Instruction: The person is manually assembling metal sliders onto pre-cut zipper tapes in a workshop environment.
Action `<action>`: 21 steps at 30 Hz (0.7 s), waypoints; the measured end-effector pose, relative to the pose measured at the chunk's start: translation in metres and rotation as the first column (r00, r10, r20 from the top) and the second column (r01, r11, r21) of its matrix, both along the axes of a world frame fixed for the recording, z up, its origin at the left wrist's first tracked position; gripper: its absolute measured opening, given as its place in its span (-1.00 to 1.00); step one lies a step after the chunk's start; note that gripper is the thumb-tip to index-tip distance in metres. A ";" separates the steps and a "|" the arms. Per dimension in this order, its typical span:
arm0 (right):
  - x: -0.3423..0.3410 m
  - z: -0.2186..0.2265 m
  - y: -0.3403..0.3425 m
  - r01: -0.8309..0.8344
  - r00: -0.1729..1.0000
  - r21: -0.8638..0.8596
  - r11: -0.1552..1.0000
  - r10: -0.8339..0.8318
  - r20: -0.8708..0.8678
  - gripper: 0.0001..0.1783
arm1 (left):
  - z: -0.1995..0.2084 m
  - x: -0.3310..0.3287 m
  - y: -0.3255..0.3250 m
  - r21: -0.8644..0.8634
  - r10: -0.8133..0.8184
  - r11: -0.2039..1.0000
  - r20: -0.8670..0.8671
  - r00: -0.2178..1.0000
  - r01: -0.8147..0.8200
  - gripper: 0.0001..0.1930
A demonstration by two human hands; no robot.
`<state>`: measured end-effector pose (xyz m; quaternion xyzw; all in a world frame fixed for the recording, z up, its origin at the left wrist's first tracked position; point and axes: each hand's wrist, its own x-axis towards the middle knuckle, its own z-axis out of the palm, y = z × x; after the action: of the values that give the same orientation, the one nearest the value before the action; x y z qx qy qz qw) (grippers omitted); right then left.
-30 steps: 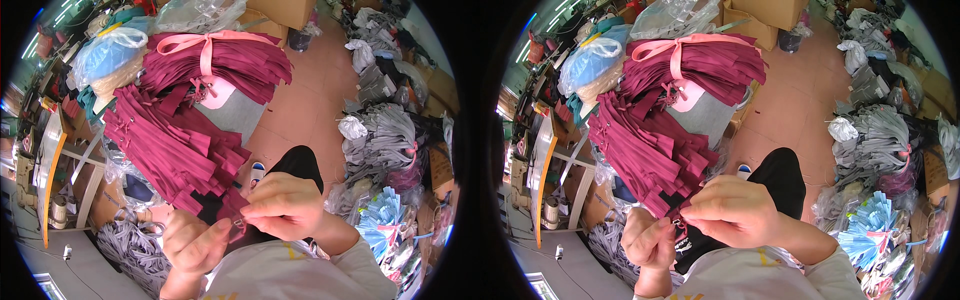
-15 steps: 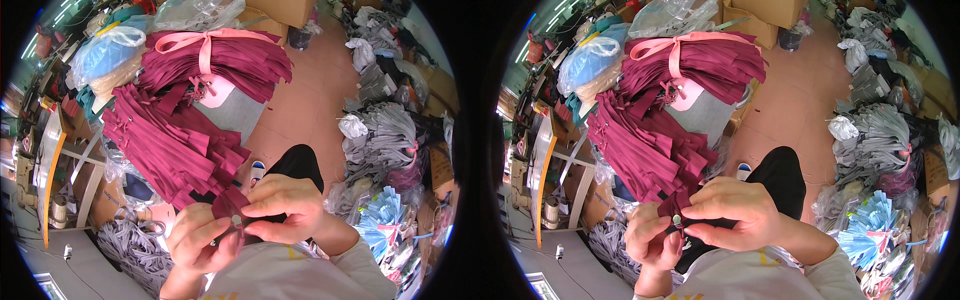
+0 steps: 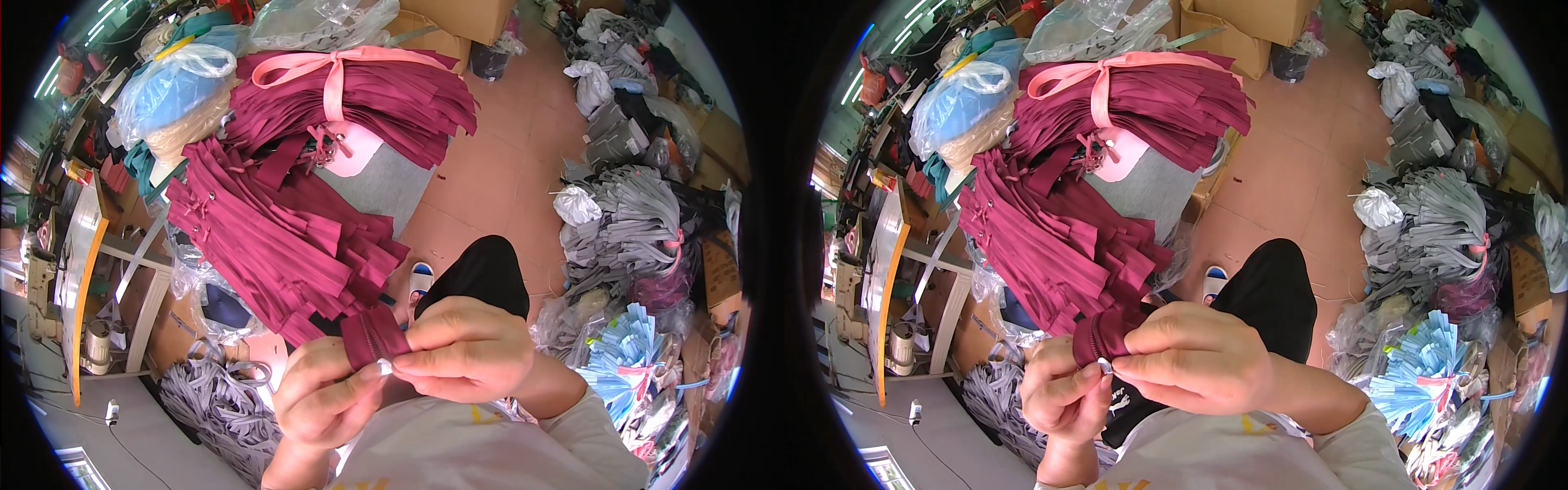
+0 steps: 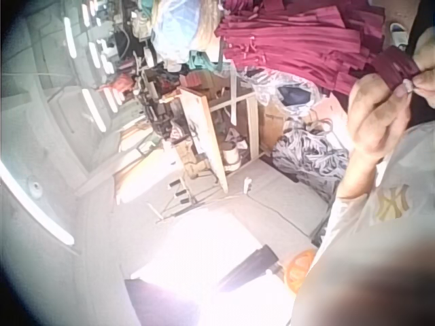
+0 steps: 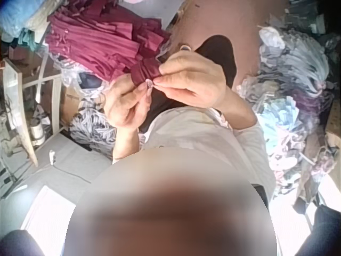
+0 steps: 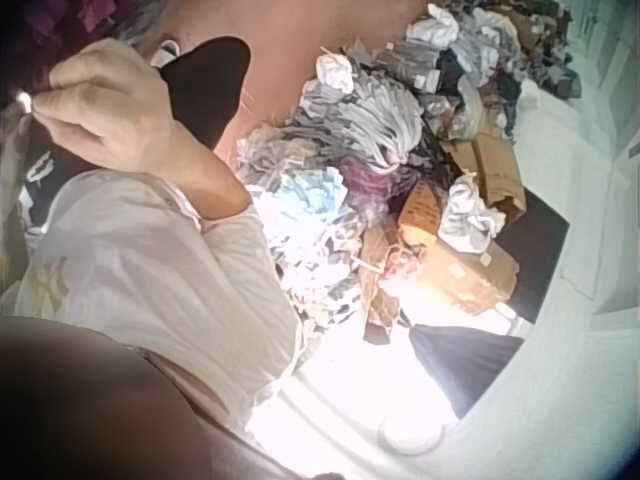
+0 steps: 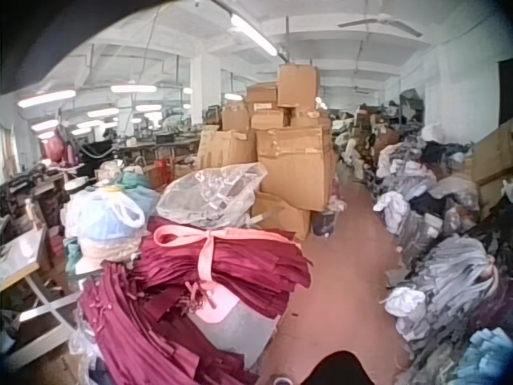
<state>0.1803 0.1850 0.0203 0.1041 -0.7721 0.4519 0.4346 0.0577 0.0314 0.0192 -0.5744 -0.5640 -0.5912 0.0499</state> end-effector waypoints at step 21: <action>0.003 0.009 -0.007 -0.029 0.962 -0.431 0.902 0.142 0.232 -0.89 | -0.011 0.015 -0.001 0.077 -0.136 0.990 0.733 0.667 0.117 -0.88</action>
<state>0.1835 0.1783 0.0294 -0.0182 -0.6999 0.6372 0.3223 0.0730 0.0309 0.0082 -0.3250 -0.4884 -0.7806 -0.2157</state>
